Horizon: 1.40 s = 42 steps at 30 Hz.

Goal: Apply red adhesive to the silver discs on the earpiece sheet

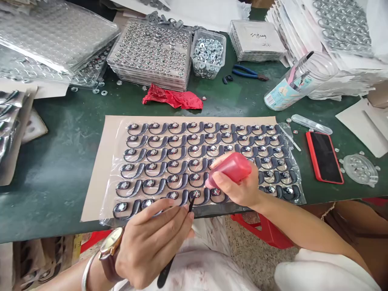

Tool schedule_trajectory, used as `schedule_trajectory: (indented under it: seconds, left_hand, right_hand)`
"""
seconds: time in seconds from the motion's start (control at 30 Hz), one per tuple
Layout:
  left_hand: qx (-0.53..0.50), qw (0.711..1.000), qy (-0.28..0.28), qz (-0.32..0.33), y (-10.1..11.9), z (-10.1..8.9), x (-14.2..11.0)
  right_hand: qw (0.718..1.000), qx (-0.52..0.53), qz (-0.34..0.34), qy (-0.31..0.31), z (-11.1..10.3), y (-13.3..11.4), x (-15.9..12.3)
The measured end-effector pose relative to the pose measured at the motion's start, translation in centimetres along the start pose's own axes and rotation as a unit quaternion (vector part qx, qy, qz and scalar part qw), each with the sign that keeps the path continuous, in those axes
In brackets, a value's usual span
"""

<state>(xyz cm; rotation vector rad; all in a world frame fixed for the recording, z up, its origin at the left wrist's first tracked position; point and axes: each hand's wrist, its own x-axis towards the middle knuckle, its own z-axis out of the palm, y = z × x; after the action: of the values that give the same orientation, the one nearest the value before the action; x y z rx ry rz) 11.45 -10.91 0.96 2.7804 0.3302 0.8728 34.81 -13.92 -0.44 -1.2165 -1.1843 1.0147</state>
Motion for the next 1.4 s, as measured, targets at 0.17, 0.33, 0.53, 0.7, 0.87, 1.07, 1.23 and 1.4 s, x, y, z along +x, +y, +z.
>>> schedule_trajectory:
  seconds: [0.17, 0.33, 0.53, 0.7, 0.87, 1.07, 1.23, 1.4]
  left_hand:
    - [-0.004, 1.0, -0.025, 0.017, 0.7, 0.2, -0.6]
    - [0.02, 0.998, -0.037, 0.044, 1.1, 0.5, -0.9]
    - [0.02, 0.998, -0.042, 0.042, 1.5, 0.5, -1.1]
    - [0.016, 0.998, -0.048, 0.041, 1.4, 0.6, -1.3]
    - [0.012, 0.998, -0.042, 0.041, 1.3, 0.4, -1.1]
    - [0.007, 0.998, -0.046, 0.032, 1.2, 0.4, -0.9]
    - [0.003, 0.999, -0.049, 0.02, 1.3, 0.4, -1.0]
    - [-0.001, 0.998, -0.051, 0.021, 1.2, 0.3, -0.8]
  right_hand:
    - [0.998, -0.038, -0.034, -0.033, 1.0, 1.4, -0.4]
    - [0.993, -0.09, -0.056, -0.049, 0.9, 1.4, -0.3]
    - [0.984, -0.125, -0.121, -0.043, 1.2, 1.0, -0.1]
    - [0.988, -0.134, -0.079, -0.021, 1.2, 0.9, -0.2]
    - [0.993, -0.098, -0.067, -0.016, 1.1, 1.2, -0.3]
    - [0.991, -0.109, -0.073, 0.027, 1.0, 1.1, -0.1]
    - [0.992, -0.119, -0.038, 0.017, 1.0, 1.1, -0.2]
    - [0.993, -0.115, -0.031, -0.005, 1.1, 1.5, -0.2]
